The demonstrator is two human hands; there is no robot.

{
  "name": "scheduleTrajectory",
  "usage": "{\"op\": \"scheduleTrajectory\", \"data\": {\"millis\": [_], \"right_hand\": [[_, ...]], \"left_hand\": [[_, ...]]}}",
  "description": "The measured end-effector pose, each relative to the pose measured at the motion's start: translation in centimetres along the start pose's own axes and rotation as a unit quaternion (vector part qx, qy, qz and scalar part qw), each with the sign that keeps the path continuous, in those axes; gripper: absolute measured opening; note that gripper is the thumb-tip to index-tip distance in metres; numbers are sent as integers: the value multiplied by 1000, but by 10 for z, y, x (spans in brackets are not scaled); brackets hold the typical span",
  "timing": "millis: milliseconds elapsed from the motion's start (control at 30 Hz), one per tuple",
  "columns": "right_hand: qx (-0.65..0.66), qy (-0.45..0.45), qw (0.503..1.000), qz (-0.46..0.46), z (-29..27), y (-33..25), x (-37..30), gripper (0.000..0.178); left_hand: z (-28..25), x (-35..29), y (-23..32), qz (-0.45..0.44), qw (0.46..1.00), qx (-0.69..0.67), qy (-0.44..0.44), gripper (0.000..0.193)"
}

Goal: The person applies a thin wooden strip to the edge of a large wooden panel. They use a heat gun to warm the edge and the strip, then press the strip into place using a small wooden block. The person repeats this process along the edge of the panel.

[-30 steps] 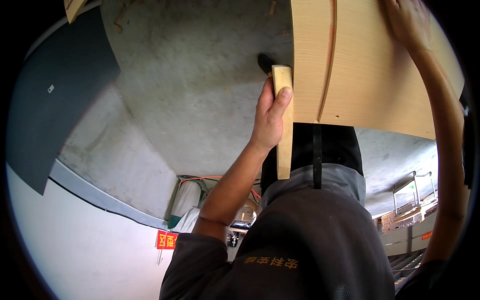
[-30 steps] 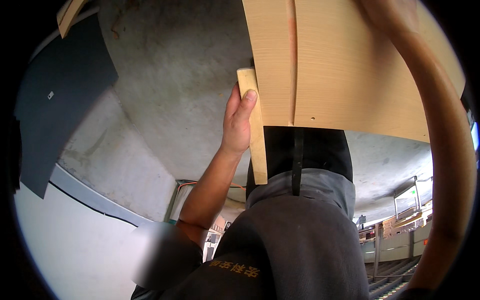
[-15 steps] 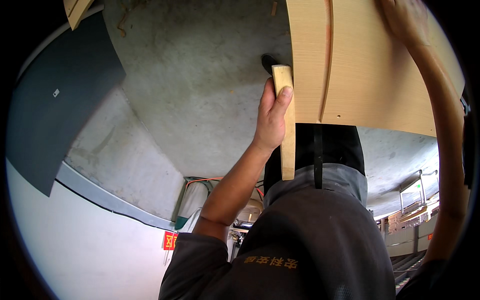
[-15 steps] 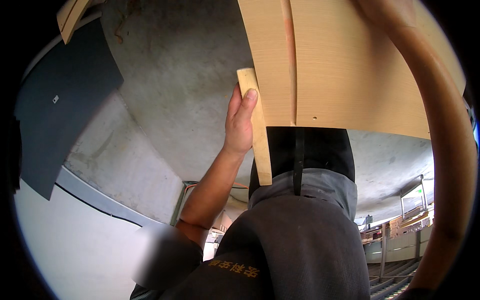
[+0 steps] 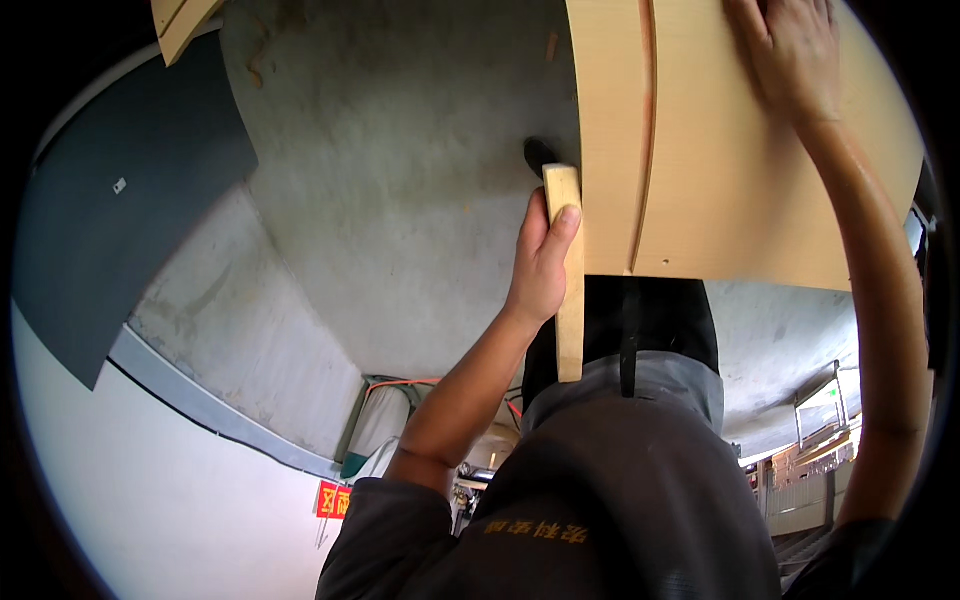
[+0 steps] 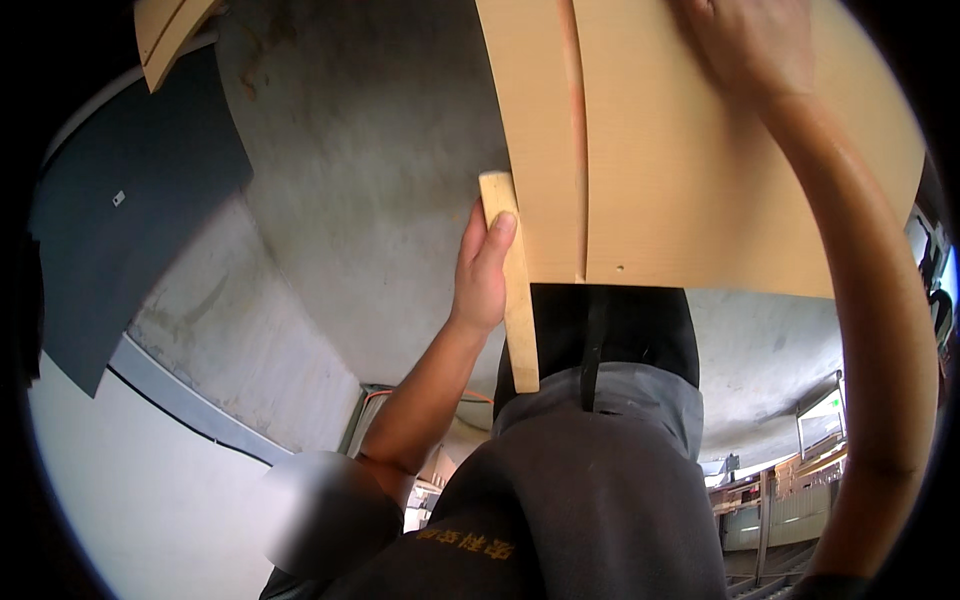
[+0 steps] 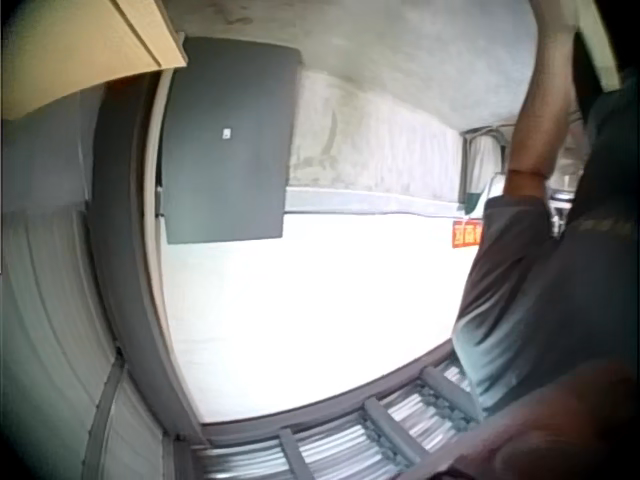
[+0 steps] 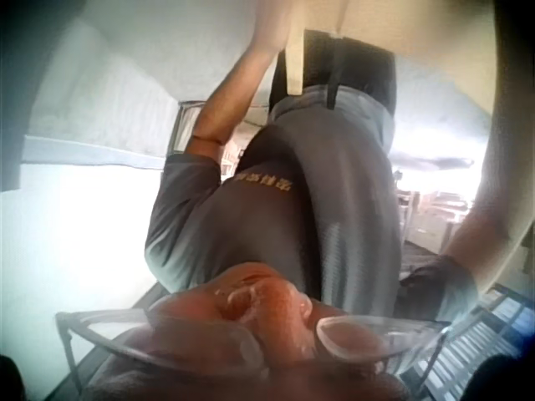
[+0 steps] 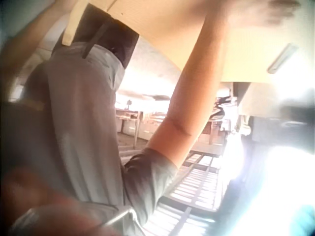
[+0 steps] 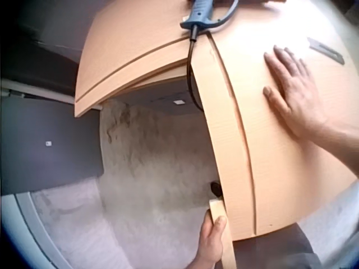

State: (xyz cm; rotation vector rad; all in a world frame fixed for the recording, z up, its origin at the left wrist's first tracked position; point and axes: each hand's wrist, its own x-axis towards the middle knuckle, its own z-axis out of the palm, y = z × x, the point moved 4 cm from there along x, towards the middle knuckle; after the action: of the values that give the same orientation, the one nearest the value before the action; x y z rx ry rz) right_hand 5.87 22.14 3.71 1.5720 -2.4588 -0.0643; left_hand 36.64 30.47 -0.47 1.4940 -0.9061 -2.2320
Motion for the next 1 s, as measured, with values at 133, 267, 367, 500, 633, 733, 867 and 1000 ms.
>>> {"op": "scheduleTrajectory", "data": {"millis": [133,267,367,500,633,733,867,1000], "right_hand": [[18,-34,999,8,-6,-2,0,63],[38,-47,998,13,-9,0,0,64],[31,-44,998,23,-10,-3,2,65],[49,-47,998,14,-9,-1,2,65],[32,-68,996,37,-18,-10,3,66],[25,-61,997,39,-18,-10,3,66],[50,-68,996,28,-20,-9,4,67],[54,-69,996,25,-20,-9,3,67]], "left_hand": [[-3,-2,-2,3,1000,2,-2,31],[0,1,1,8,1000,-8,-8,32],[4,7,9,19,1000,-13,-8,34],[8,20,22,25,1000,-4,-17,36],[8,29,25,34,999,0,-18,36],[12,36,34,36,999,4,-19,37],[15,47,45,39,999,9,-14,37],[18,54,56,43,999,26,-5,40]]}}
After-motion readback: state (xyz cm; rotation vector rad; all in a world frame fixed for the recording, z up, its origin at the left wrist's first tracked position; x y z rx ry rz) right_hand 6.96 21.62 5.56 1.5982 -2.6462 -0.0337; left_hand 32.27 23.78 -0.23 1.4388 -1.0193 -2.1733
